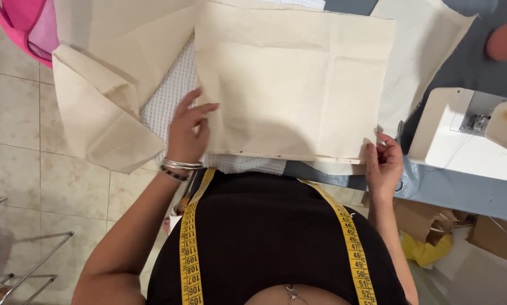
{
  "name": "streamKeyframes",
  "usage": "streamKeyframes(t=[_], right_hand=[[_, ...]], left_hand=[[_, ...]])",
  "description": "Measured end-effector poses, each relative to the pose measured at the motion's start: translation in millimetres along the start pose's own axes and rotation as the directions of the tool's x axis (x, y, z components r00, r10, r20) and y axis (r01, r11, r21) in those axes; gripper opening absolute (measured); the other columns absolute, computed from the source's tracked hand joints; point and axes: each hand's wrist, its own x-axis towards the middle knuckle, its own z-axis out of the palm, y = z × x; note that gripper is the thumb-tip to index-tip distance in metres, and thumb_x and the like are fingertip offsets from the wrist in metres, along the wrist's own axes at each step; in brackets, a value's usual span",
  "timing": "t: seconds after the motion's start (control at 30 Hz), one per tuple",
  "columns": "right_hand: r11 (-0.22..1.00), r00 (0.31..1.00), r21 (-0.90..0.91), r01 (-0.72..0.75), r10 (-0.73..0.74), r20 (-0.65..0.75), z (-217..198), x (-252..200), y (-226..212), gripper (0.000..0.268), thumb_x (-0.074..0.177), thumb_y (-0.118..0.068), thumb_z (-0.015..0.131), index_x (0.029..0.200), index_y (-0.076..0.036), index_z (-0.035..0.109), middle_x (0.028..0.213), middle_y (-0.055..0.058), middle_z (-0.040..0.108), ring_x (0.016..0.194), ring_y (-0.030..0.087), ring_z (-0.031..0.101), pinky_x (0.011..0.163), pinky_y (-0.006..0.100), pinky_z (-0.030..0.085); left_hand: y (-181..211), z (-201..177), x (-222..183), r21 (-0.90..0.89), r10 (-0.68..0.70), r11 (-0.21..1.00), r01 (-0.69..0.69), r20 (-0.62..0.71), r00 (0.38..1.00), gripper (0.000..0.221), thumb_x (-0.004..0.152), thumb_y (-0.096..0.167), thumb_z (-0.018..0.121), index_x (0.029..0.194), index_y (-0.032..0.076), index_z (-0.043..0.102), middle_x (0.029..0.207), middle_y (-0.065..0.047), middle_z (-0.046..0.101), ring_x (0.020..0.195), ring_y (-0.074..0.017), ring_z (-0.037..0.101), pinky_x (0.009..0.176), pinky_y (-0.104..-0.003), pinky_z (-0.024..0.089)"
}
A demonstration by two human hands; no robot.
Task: Cutting fabric with scissors and pinning the edges to prepare for sewing
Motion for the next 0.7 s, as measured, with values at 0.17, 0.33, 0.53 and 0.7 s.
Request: streamKeyframes(t=[0.17,0.33,0.53,0.7], right_hand=[[1.000,1.000,0.003,0.000,0.000,0.021,2,2,-12,0.031,0.107,-0.006,0.067,0.136,-0.008,0.058,0.103,0.013,0.070,0.090,0.018,0.063,0.085,0.033,0.053],[1.000,0.999,0.002,-0.003,0.003,0.043,10,8,-34,0.026,0.107,-0.010,0.066,0.132,-0.011,0.059,0.095,0.003,0.060,0.081,0.010,0.052,0.075,0.025,0.044],[0.999,0.994,-0.006,-0.032,0.032,0.108,13,18,-51,0.020,0.107,-0.012,0.064,0.126,-0.014,0.059,0.083,-0.008,0.045,0.073,0.004,0.041,0.067,0.019,0.036],[0.997,0.989,-0.053,-0.049,0.056,0.137,17,23,-43,0.028,0.104,-0.015,0.065,0.132,-0.012,0.063,0.076,-0.011,0.038,0.067,0.002,0.031,0.062,0.016,0.031]], left_hand=[[-42,-14,-2,-0.144,-0.343,0.930,0.339,-0.003,0.939,0.036,0.091,0.010,0.075,0.125,0.021,0.074,0.128,-0.012,0.056,0.104,-0.0349,0.071,0.083,-0.039,0.063],[-40,-6,60,-0.009,-0.210,0.978,0.210,-0.015,0.977,0.031,0.092,0.014,0.078,0.122,0.022,0.074,0.095,0.001,0.056,0.075,-0.0140,0.057,0.074,-0.031,0.054],[-47,5,94,0.010,-0.197,0.980,0.198,-0.064,0.978,0.035,0.088,0.010,0.076,0.122,0.018,0.072,0.132,-0.008,0.054,0.054,-0.0059,0.044,0.075,-0.026,0.055],[-64,16,97,-0.035,-0.201,0.979,0.200,-0.022,0.979,0.058,0.090,0.004,0.069,0.145,0.019,0.058,0.148,-0.009,0.049,0.056,-0.0067,0.041,0.069,-0.023,0.053]])
